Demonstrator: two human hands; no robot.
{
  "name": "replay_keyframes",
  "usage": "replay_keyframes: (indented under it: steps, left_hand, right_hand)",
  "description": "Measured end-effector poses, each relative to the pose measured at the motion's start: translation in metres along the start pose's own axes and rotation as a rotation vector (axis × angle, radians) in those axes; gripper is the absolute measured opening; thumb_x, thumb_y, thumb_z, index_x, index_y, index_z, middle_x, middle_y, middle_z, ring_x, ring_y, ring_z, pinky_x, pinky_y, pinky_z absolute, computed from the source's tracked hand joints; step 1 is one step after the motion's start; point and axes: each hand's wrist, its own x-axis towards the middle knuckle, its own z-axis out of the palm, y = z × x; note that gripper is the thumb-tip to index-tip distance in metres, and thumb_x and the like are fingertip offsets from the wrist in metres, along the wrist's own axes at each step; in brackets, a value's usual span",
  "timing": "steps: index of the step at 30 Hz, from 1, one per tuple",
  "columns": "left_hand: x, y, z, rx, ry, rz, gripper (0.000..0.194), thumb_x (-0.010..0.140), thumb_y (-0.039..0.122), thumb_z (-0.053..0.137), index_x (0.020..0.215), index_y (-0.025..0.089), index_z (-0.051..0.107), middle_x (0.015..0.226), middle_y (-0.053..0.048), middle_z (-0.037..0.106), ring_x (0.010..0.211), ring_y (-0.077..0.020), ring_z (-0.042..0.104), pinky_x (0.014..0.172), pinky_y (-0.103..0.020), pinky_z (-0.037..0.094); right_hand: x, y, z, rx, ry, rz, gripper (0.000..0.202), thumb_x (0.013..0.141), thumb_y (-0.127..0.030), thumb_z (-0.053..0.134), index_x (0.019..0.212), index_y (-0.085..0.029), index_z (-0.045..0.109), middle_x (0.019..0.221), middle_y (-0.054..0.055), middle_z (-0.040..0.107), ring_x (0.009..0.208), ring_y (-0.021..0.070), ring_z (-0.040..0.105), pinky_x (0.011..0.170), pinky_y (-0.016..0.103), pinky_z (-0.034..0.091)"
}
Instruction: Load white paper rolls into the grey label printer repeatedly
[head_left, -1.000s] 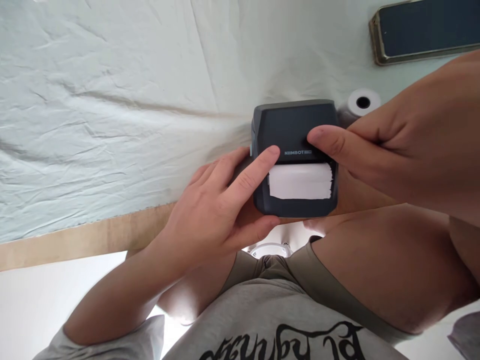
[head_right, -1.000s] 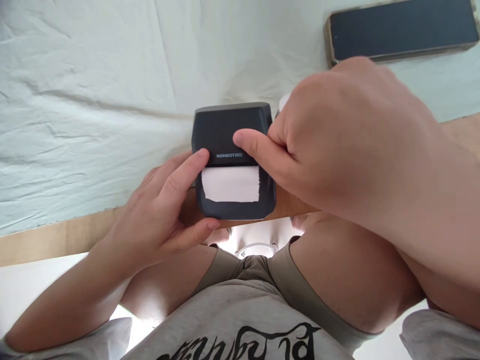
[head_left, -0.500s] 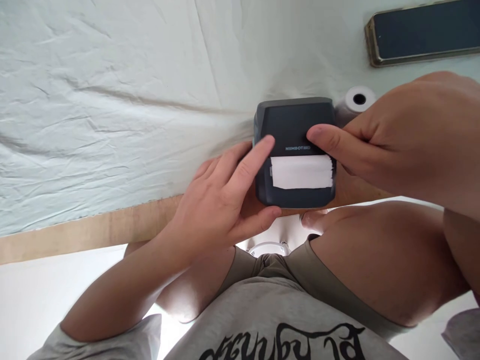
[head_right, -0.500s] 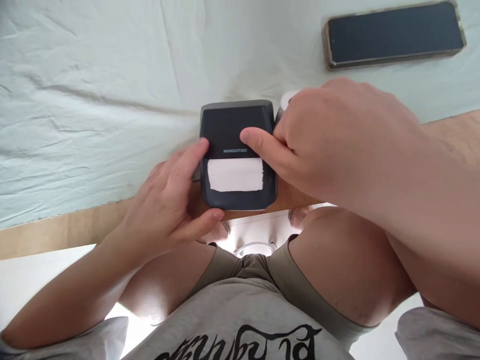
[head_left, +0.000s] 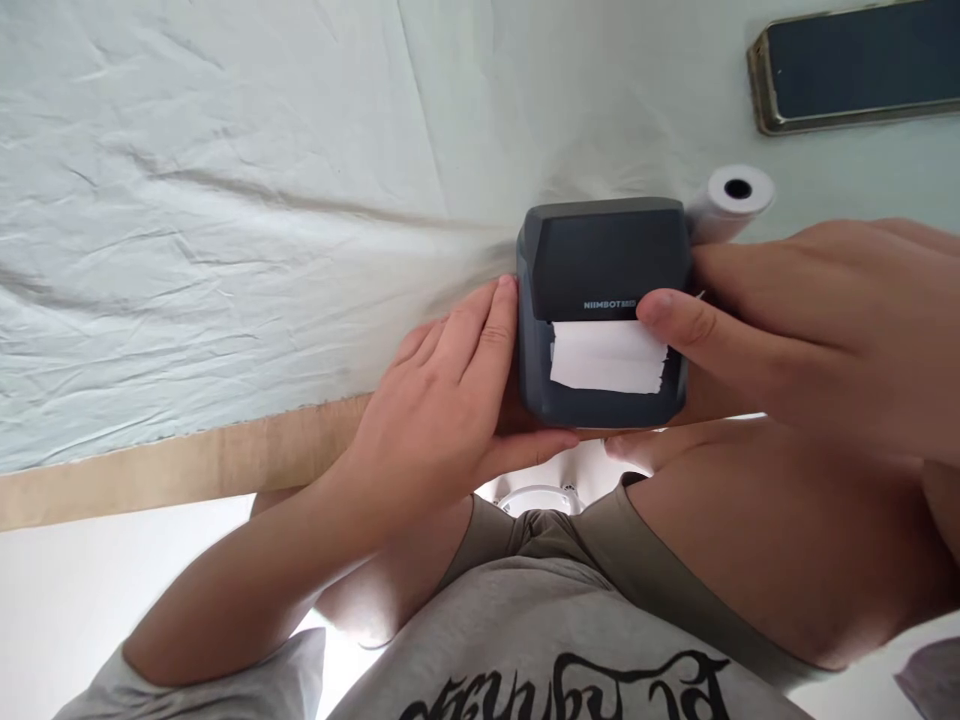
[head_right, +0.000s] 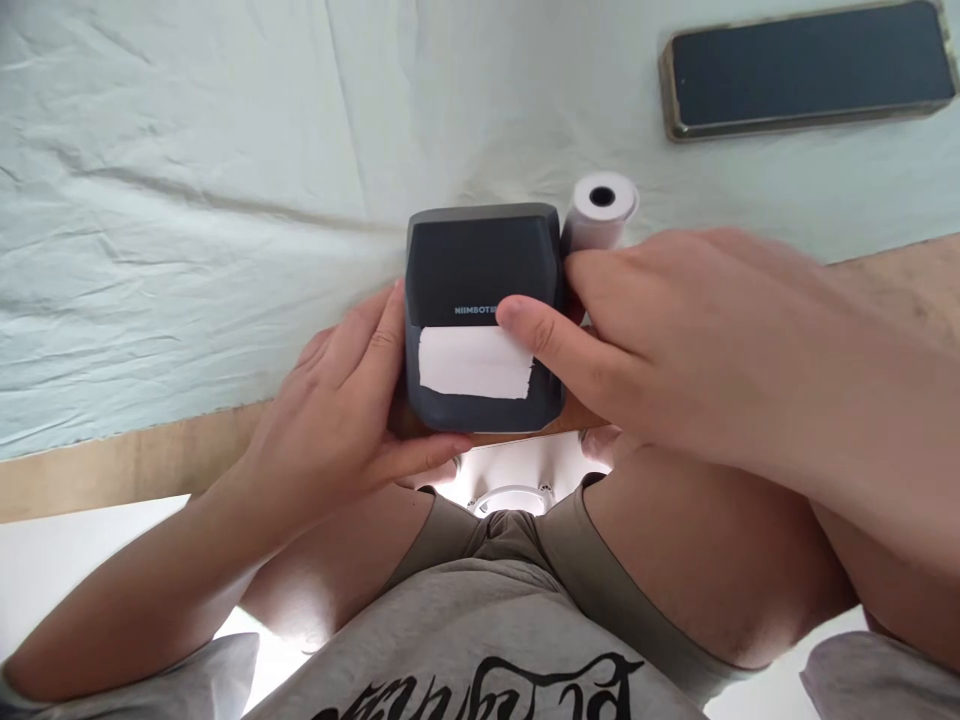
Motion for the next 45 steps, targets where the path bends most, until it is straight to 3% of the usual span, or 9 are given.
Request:
replay_keyframes:
  steps: [7,16,23,25,29,31,36,40,45]
  left_hand:
    - [0.004,0.006,-0.002,0.05,-0.002,0.004,0.11,0.109,0.087,0.056,0.173,-0.001,0.04,0.166,-0.033,0.064,0.154,-0.0433,0.069,0.123,-0.051,0.061]
    - [0.004,0.006,-0.006,-0.023,0.048,-0.063,0.102,0.104,0.091,0.063,0.175,0.019,0.049,0.168,-0.018,0.069,0.152,-0.0364,0.073,0.127,-0.049,0.063]
    - [0.005,0.006,-0.004,-0.06,0.053,-0.14,0.105,0.095,0.097,0.071,0.171,0.025,0.058,0.167,-0.015,0.07,0.147,-0.0407,0.075,0.124,-0.058,0.065]
    - [0.005,0.006,-0.003,-0.063,0.039,-0.132,0.108,0.092,0.092,0.079,0.171,0.022,0.056,0.169,-0.016,0.069,0.149,-0.0409,0.073,0.126,-0.056,0.063]
    - [0.006,0.004,-0.003,-0.097,-0.012,-0.128,0.117,0.092,0.087,0.084,0.176,0.013,0.048,0.17,-0.02,0.067,0.155,-0.0411,0.069,0.128,-0.052,0.06]
    - [0.005,0.002,-0.005,-0.123,-0.04,-0.124,0.116,0.098,0.091,0.072,0.178,0.012,0.045,0.173,-0.021,0.063,0.158,-0.0413,0.065,0.13,-0.054,0.057]
    - [0.004,-0.002,-0.004,-0.13,-0.086,-0.124,0.112,0.105,0.095,0.052,0.181,0.014,0.041,0.179,-0.021,0.057,0.162,-0.0433,0.06,0.134,-0.059,0.051]
    - [0.004,-0.003,-0.002,-0.105,-0.06,-0.087,0.114,0.109,0.093,0.041,0.179,0.004,0.041,0.178,-0.026,0.056,0.161,-0.0439,0.061,0.133,-0.06,0.052]
    - [0.003,-0.004,-0.003,-0.101,-0.052,-0.079,0.112,0.109,0.094,0.038,0.179,0.007,0.042,0.178,-0.025,0.057,0.16,-0.0425,0.061,0.131,-0.057,0.052]
  right_hand:
    - [-0.012,0.017,0.016,0.086,0.159,-0.084,0.102,0.107,-0.082,-0.009,0.117,-0.018,0.069,0.102,0.013,0.067,0.111,0.0175,0.066,0.092,0.031,0.048]
    - [-0.004,-0.01,0.009,0.247,0.071,-0.066,0.112,0.099,-0.095,-0.014,0.084,-0.017,0.065,0.073,0.007,0.063,0.058,0.0082,0.043,0.064,0.029,0.027]
    - [0.002,-0.028,-0.02,0.166,-0.182,0.098,0.138,0.061,-0.106,-0.044,0.071,-0.016,0.062,0.074,0.015,0.06,0.066,0.0122,0.05,0.067,0.032,0.035]
    - [0.004,-0.035,-0.031,0.108,-0.267,0.183,0.135,0.07,-0.104,-0.04,0.068,-0.015,0.061,0.077,0.015,0.062,0.07,0.0124,0.052,0.072,0.034,0.039]
    - [0.002,-0.048,-0.042,-0.073,-0.352,0.329,0.106,0.096,-0.105,0.013,0.078,-0.018,0.071,0.086,0.008,0.071,0.071,0.0118,0.047,0.079,0.037,0.039]
    - [0.0,-0.047,-0.042,-0.123,-0.28,0.355,0.104,0.092,-0.109,0.022,0.085,-0.02,0.075,0.078,0.007,0.067,0.066,0.0099,0.039,0.078,0.035,0.035]
    - [-0.003,-0.03,-0.029,0.072,0.193,0.196,0.132,0.07,-0.117,-0.021,0.071,-0.016,0.064,0.054,0.008,0.039,0.059,0.0055,0.029,0.074,0.034,0.028]
    - [0.001,-0.025,-0.026,0.249,0.471,0.105,0.103,0.094,-0.104,0.014,0.076,-0.015,0.062,0.06,0.006,0.045,0.066,0.0051,0.026,0.08,0.035,0.024]
    - [0.006,-0.032,-0.037,0.372,0.49,0.143,0.075,0.098,-0.081,0.035,0.112,-0.02,0.077,0.084,0.007,0.063,0.078,0.0074,0.043,0.083,0.032,0.029]
